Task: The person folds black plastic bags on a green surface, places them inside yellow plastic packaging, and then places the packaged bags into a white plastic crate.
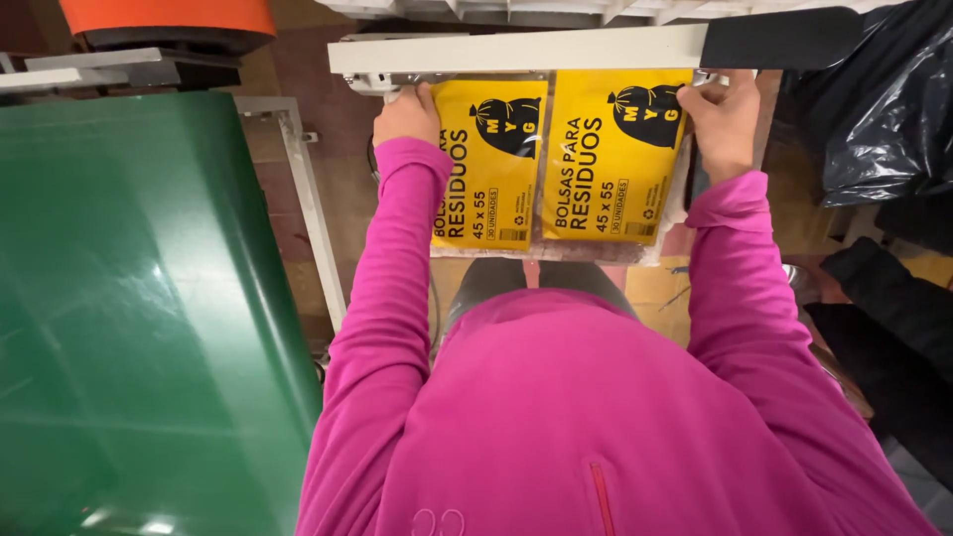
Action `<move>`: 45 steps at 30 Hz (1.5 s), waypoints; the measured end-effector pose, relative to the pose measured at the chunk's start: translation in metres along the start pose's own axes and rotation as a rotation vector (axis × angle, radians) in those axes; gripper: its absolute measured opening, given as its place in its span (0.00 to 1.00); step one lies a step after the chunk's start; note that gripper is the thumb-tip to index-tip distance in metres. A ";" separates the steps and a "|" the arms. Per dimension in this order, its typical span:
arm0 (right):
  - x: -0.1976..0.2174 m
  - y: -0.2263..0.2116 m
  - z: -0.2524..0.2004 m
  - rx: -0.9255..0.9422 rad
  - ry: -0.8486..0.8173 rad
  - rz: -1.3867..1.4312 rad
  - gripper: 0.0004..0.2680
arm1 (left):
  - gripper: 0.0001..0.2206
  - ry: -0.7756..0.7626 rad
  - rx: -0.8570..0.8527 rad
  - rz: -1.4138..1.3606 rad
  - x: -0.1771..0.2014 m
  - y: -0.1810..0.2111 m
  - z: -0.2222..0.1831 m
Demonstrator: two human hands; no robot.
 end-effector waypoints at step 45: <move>-0.119 -0.186 0.032 0.893 -0.511 -1.288 0.08 | 0.46 0.232 -0.371 0.134 -0.011 0.079 -0.148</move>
Point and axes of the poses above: each hand's wrist, its own z-axis towards the middle knuckle, its own x-axis out of the back of the hand, y = z × x, the point moved 9 cm from there along z, towards the middle knuckle, and after that the axes turned 9 degrees about x, right-handed, at the moved point
